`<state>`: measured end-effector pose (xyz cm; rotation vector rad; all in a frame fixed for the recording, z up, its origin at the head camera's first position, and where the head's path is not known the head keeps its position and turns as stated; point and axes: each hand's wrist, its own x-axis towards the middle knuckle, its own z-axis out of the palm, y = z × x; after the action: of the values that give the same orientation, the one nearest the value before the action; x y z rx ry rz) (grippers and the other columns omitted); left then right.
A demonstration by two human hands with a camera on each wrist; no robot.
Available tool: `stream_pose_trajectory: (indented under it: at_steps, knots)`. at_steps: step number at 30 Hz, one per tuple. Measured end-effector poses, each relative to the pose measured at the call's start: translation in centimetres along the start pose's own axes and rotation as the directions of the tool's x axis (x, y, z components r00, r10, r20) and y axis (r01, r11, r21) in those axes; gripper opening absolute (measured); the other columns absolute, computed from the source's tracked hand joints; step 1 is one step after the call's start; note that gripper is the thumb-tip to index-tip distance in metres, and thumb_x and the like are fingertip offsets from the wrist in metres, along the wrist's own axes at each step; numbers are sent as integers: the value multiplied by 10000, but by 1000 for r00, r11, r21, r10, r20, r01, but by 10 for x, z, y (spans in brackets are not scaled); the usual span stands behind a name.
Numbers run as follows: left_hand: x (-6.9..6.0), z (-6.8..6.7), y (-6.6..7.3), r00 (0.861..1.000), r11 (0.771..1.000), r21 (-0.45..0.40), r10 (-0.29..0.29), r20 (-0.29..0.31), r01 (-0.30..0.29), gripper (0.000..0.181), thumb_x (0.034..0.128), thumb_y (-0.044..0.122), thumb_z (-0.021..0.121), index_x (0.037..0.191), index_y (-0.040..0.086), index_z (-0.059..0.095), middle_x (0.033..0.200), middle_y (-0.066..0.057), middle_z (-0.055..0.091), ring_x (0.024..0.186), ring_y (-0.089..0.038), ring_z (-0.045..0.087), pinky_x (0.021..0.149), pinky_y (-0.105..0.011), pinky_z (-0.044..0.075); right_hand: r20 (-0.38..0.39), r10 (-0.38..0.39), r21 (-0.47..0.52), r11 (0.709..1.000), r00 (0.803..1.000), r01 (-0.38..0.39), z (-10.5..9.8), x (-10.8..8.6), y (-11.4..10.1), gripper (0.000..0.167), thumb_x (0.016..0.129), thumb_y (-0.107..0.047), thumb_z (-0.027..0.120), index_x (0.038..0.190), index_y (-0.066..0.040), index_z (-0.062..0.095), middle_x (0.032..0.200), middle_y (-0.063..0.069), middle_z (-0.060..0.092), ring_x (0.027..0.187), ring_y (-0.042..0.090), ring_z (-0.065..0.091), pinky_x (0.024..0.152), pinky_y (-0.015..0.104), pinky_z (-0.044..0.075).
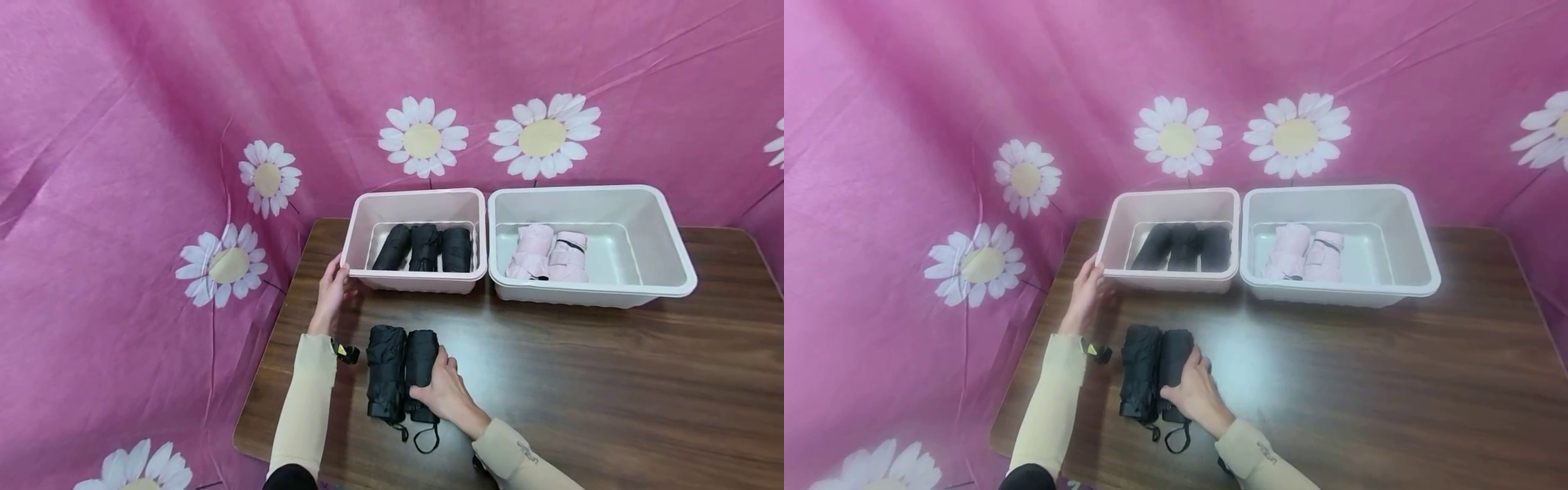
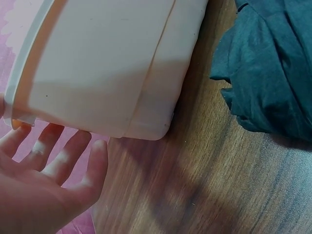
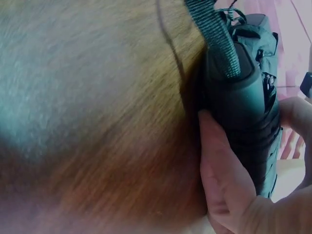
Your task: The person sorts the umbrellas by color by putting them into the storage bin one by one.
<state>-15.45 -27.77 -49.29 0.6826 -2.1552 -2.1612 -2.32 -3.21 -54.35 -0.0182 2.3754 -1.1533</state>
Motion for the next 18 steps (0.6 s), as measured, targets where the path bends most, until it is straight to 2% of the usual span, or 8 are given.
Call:
stream_pose_trajectory:
  at_steps: [5, 8, 13, 18]
  knots:
    - [0, 1, 0, 1000, 1000, -14, 7, 8, -7, 435, 1006, 210, 471, 1439, 245, 443, 1411, -157, 483, 1225, -423, 467, 887, -511, 500, -6, -4, 13, 1000, 1000, 4, -1, -1, 0, 1060, 701, -320, 785, 1474, 83, 181, 1288, 351, 429, 894, 323, 581, 813, 462, 529]
    - [0, 1, 1, 1000, 1000, -3, 8, 9, -8, 432, 1009, 218, 469, 1439, 251, 442, 1423, -156, 483, 1181, -363, 508, 874, -498, 509, -4, -3, 22, 1000, 1000, 3, -1, -1, 0, 1058, 696, -303, 787, 1472, 85, 183, 1279, 345, 434, 891, 313, 573, 811, 463, 526]
    - [-1, 0, 2, 1000, 1000, 9, -4, 8, 3, 429, 1014, 237, 466, 1442, 253, 437, 1436, -145, 481, 1079, -235, 567, 944, -565, 468, -9, 14, 44, 999, 1000, -13, -1, -1, 1, 1059, 692, -296, 791, 1480, 72, 186, 1280, 329, 442, 899, 309, 575, 821, 460, 525]
    - [-2, 0, 2, 1000, 1000, 6, -10, 10, 10, 428, 1015, 246, 467, 1442, 256, 436, 1431, -128, 488, 1064, -215, 576, 980, -603, 431, -17, 10, 60, 998, 1000, -9, 0, -2, 3, 1057, 695, -292, 792, 1482, 69, 186, 1279, 321, 444, 921, 313, 575, 836, 468, 521]
